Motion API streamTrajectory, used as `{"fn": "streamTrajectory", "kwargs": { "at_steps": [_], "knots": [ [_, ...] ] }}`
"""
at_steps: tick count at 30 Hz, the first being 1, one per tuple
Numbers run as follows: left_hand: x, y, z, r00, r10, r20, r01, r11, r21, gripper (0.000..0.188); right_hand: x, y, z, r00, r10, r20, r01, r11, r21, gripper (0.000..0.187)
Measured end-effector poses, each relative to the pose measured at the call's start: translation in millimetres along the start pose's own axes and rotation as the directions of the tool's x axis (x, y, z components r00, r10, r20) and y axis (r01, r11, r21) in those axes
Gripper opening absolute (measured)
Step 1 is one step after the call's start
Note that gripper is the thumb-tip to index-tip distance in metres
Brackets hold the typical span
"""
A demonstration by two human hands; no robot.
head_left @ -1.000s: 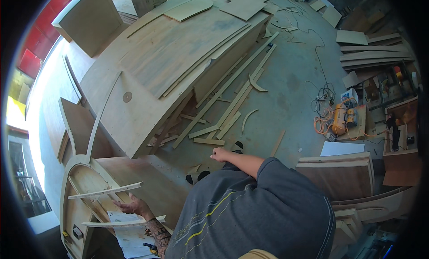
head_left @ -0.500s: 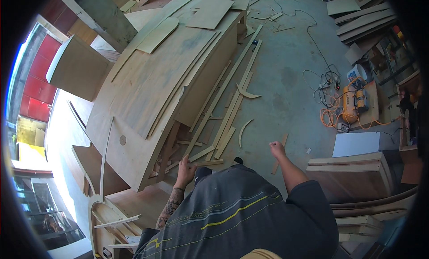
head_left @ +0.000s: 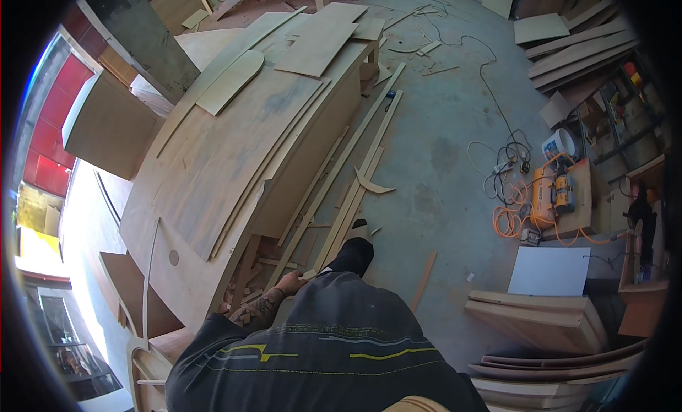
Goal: The recorder measures a wooden board with a tape measure, marks it with a pencil, and then uses a power drill to assemble wooden components.
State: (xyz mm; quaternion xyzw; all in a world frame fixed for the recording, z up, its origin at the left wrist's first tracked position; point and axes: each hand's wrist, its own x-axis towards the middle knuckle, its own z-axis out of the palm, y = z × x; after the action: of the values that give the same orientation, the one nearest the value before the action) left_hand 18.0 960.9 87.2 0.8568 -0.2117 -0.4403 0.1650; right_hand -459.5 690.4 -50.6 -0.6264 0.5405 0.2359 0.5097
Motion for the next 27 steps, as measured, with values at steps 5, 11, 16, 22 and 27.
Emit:
{"fn": "streamTrajectory", "kwargs": {
  "at_steps": [5, 11, 16, 22, 27],
  "knots": [
    [96.2, 50.9, -49.4, 0.989, -0.147, -0.027, 0.147, 0.989, -0.001, 0.058, 10.4, -101.2, -79.5, 0.988, 0.063, 0.138, -0.064, 0.998, 0.003, 0.031],
    [194.3, 123.9, -126.1, 0.967, -0.164, -0.195, 0.067, 0.902, -0.426, 0.052, 53.3, -239.7, -245.1, 0.986, 0.117, -0.122, -0.082, 0.961, 0.263, 0.024],
    [215.1, 161.9, -151.6, 0.958, -0.139, -0.25, -0.021, 0.837, -0.547, 0.052, 64.7, -356.3, -371.2, 0.879, -0.01, -0.477, 0.4, 0.56, 0.726, 0.036],
    [163.5, 147.3, -101.0, 0.942, -0.199, -0.27, 0.046, 0.873, -0.485, 0.051, 47.0, -355.6, -340.7, 0.899, -0.249, -0.361, 0.408, 0.778, 0.478, 0.042],
    [54.6, 103.0, 2.0, 0.889, -0.386, -0.249, 0.127, 0.728, -0.673, 0.053, 65.8, -257.0, -286.5, 0.984, -0.038, 0.173, 0.027, 0.997, 0.068, 0.038]
  ]
}}
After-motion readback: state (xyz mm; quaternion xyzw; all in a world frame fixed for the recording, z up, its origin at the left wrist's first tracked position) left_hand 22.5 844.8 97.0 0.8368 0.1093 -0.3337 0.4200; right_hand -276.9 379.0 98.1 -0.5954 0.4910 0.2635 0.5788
